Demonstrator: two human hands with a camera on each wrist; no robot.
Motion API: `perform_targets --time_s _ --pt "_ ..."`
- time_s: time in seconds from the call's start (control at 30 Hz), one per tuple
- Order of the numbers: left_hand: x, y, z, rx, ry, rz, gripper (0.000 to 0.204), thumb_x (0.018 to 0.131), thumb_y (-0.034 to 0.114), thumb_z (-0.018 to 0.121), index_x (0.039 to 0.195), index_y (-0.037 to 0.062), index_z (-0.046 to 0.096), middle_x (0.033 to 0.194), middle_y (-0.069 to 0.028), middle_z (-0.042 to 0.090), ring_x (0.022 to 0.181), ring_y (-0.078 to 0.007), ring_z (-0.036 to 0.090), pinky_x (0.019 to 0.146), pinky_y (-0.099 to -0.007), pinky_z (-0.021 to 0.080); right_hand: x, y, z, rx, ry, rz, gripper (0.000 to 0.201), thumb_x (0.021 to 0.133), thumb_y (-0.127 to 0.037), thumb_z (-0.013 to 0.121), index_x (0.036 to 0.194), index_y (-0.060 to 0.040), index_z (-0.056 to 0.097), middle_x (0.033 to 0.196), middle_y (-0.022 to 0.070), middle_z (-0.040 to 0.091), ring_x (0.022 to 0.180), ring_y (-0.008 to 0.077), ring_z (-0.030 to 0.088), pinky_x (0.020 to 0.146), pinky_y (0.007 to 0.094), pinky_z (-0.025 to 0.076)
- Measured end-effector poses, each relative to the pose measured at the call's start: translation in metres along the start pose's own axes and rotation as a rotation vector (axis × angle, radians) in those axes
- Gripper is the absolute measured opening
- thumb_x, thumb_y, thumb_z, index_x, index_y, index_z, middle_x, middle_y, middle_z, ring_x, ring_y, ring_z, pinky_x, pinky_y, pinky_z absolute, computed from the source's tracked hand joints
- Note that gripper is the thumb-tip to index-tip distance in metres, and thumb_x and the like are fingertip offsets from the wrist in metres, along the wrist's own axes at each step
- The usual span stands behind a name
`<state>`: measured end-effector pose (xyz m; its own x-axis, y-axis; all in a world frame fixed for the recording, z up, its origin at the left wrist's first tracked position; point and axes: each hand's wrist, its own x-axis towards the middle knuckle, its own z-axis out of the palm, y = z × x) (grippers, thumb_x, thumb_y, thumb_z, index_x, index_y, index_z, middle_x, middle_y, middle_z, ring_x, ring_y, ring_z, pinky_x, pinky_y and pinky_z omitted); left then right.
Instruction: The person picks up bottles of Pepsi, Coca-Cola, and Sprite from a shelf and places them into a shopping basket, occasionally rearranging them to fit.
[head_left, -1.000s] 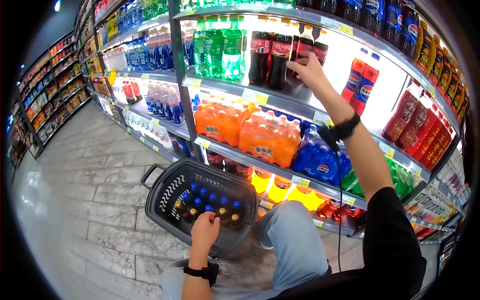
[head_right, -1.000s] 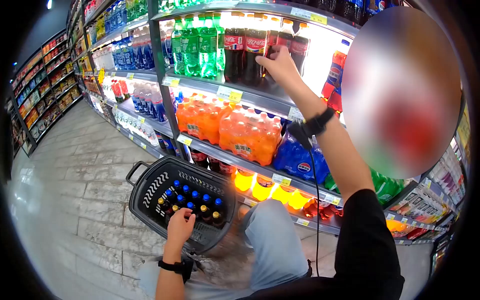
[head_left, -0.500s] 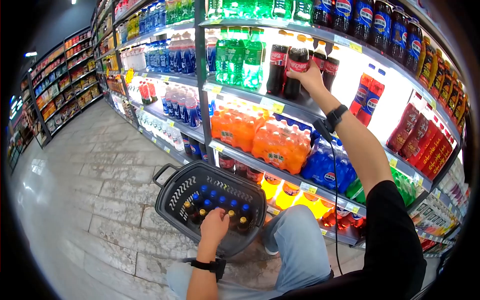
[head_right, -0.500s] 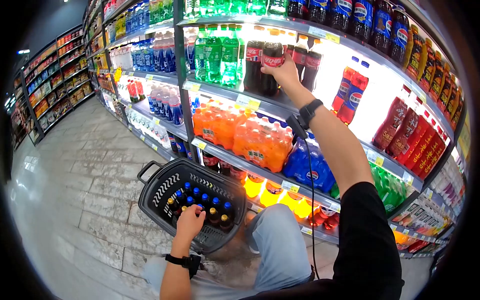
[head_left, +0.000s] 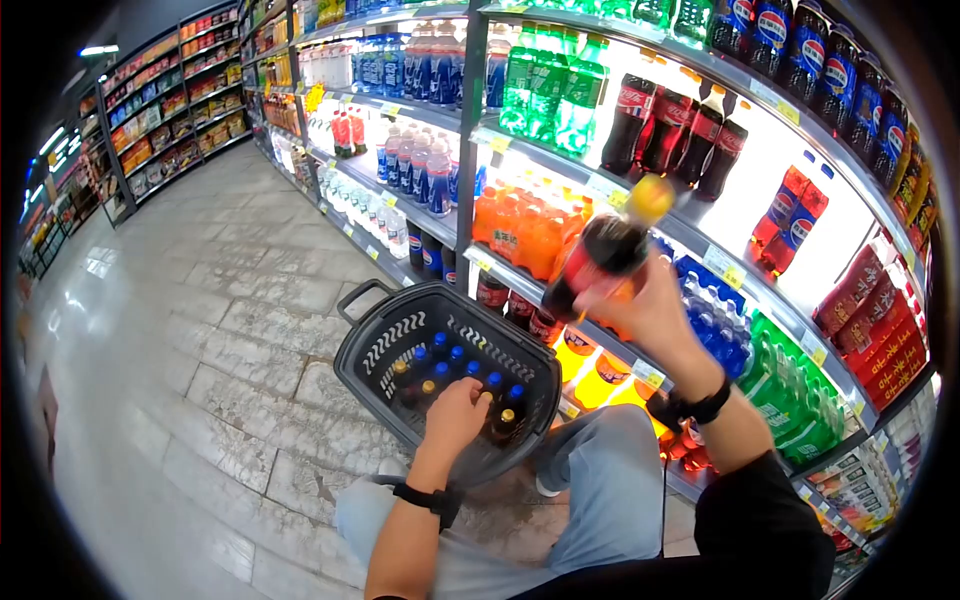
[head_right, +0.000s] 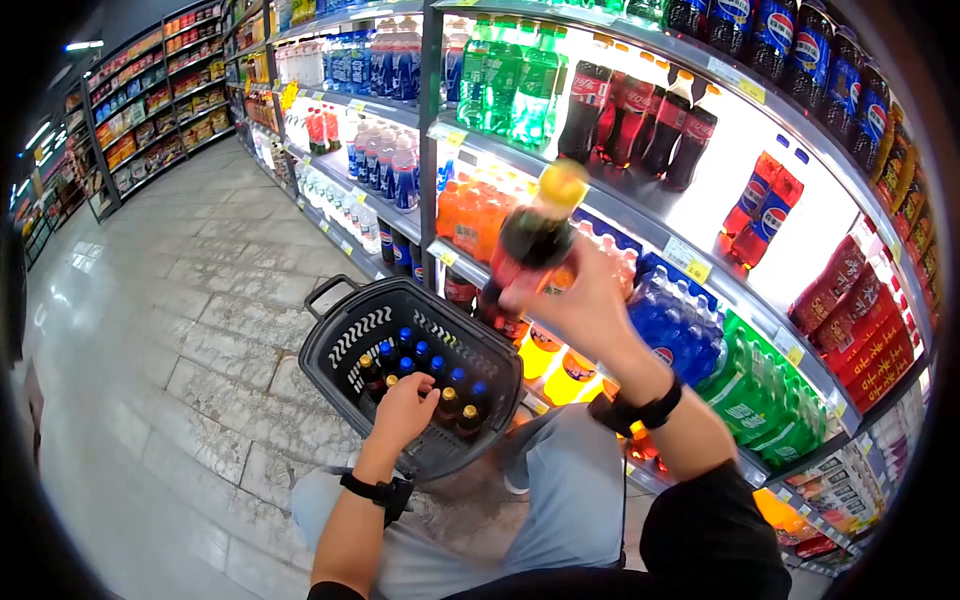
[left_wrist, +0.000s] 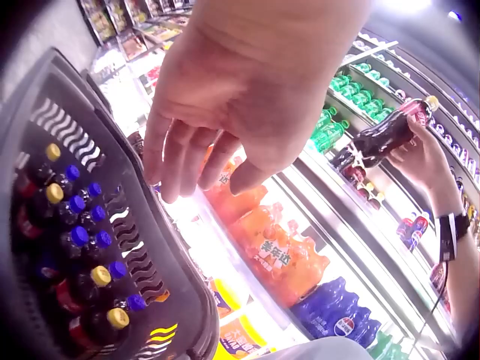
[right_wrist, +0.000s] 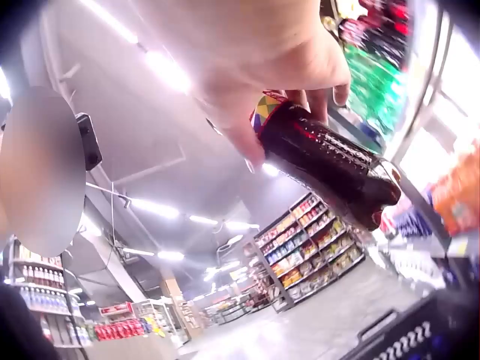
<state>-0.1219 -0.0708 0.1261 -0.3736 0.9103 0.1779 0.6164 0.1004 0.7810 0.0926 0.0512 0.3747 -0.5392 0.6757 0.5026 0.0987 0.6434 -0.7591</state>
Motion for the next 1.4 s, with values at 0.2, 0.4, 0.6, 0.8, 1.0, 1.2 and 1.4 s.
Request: perform_targets --time_s 0.2,0.4,0.6,0.8,1.0,1.2,1.4 --pt "0.008 0.005 -0.022 -0.307 0.236 0.029 0.025 0.101 0.018 0.064 0.118 -0.0009 0.068 0.096 -0.0107 0.073 0.083 -0.0159 0.069 0.077 -0.0297 0.054 -0.057 0.093 0.107 0.079 -0.208 0.159 0.080 0.071 -0.019 0.095 0.138 -0.0021 0.053 0.126 0.0102 0.067 0.119 0.0212 0.063 0.107 0.0359 0.046" --pt "0.015 0.003 -0.048 -0.401 0.437 0.096 0.024 0.100 0.020 0.064 0.114 0.0017 0.070 0.103 -0.0164 0.071 0.094 -0.0283 0.070 0.085 -0.0377 0.055 -0.077 0.147 0.168 -0.069 -0.466 0.321 0.084 0.068 -0.024 0.096 0.138 -0.0039 0.056 0.121 0.0125 0.069 0.112 0.0210 0.067 0.100 0.0354 0.052" --pt "-0.002 -0.008 -0.052 0.008 0.273 0.036 0.029 0.087 0.032 0.076 0.098 0.0069 0.066 0.099 -0.0126 0.061 0.094 -0.0336 0.067 0.078 -0.0451 0.055 -0.102 0.180 0.207 0.127 -0.632 0.268 0.076 0.067 -0.007 0.093 0.133 -0.0018 0.056 0.122 0.0127 0.070 0.115 0.0246 0.068 0.100 0.0372 0.053" --pt "0.006 -0.021 -0.055 0.193 0.230 -0.110 0.034 0.083 0.036 0.076 0.097 0.0078 0.065 0.094 -0.0117 0.067 0.089 -0.0349 0.069 0.072 -0.0477 0.055 -0.092 0.183 0.210 0.040 -0.683 0.237 0.079 0.065 -0.009 0.093 0.133 -0.0019 0.055 0.121 0.0172 0.070 0.118 0.0320 0.068 0.103 0.0393 0.051" --pt "0.004 -0.011 -0.060 0.179 0.221 -0.135 0.032 0.073 0.036 0.077 0.091 0.0108 0.068 0.085 -0.0163 0.071 0.086 -0.0387 0.070 0.072 -0.0481 0.056 -0.092 0.191 0.212 0.086 -0.739 0.285 0.089 0.065 -0.006 0.092 0.144 -0.0033 0.050 0.123 0.0149 0.069 0.116 0.0276 0.067 0.102 0.0397 0.052" --pt "0.009 -0.014 -0.021 0.330 0.260 -0.266 0.026 0.073 0.031 0.073 0.085 0.0080 0.069 0.079 -0.0174 0.072 0.080 -0.0386 0.072 0.073 -0.0491 0.057 -0.081 0.216 0.173 -0.296 -0.701 0.274 0.081 0.085 -0.032 0.079 0.153 -0.0056 0.043 0.138 0.0238 0.059 0.126 0.0388 0.061 0.104 0.0456 0.049" --pt "0.018 -0.046 0.006 0.503 0.177 -0.320 0.031 0.078 0.034 0.078 0.092 0.0086 0.066 0.085 -0.0138 0.073 0.086 -0.0362 0.072 0.075 -0.0491 0.056 -0.063 0.219 0.143 -0.297 -0.522 0.362 0.060 0.093 -0.040 0.069 0.138 -0.0035 0.054 0.128 0.0236 0.065 0.119 0.0406 0.063 0.101 0.0488 0.051"
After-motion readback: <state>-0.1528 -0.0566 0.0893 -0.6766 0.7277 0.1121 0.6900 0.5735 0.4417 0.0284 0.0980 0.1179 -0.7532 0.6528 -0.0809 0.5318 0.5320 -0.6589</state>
